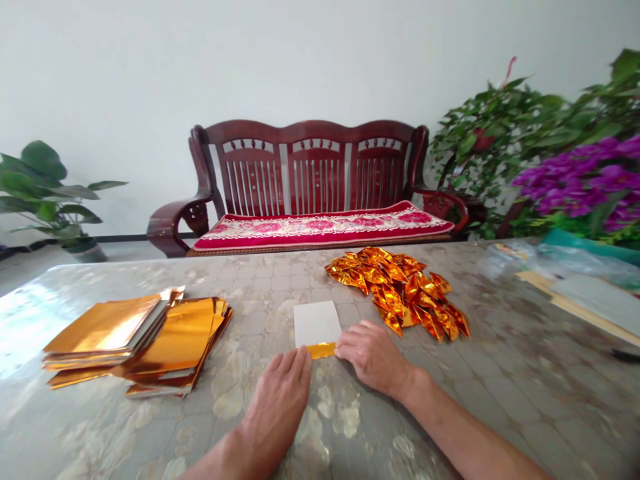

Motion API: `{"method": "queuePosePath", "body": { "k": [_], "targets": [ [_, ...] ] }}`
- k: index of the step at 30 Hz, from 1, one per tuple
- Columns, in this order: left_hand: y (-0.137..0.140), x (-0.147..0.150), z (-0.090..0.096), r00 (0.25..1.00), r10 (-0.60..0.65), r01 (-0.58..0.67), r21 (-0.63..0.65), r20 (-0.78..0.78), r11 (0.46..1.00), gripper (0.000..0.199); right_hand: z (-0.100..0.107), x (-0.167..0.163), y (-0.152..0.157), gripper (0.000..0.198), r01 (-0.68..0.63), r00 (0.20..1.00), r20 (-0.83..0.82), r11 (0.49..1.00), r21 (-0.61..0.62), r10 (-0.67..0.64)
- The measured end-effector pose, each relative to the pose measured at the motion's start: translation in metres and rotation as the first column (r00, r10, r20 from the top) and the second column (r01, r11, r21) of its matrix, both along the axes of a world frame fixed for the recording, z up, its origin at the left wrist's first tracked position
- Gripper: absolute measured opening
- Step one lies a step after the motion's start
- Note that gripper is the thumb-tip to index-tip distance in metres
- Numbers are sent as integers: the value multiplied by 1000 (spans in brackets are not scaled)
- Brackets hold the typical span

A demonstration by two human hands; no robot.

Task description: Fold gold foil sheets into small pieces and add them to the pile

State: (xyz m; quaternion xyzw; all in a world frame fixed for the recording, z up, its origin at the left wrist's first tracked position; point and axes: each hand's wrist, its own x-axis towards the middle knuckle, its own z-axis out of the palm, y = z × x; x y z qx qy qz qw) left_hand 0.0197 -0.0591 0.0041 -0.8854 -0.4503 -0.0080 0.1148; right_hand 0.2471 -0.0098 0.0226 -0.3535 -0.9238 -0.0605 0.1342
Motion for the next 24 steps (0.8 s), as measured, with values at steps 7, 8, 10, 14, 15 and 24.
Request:
{"method": "queuePosePath", "body": {
  "k": [7,8,10,14,15,24],
  "targets": [
    [-2,-9,10,999,-6,8,-68,36,998,37,-5,12,8,23,100,994,-41,995,31,-99],
    [-2,-9,13,999,-5,8,-81,43,997,33,-5,15,9,24,144,989,-45,988,49,-142],
    [-3,-8,16,998,2,4,-96,60,995,28,-5,19,12,25,237,970,-76,969,69,-231],
    [-4,-5,17,994,39,-32,-78,98,996,22,-4,18,12,28,353,905,-244,935,-24,-348],
    [-4,-4,16,994,47,-40,-68,102,997,22,-3,16,11,29,361,885,-290,930,-70,-365],
    [-4,1,10,992,35,-30,-44,125,999,18,-5,-9,6,16,431,833,-270,872,-230,-483]
  ]
}}
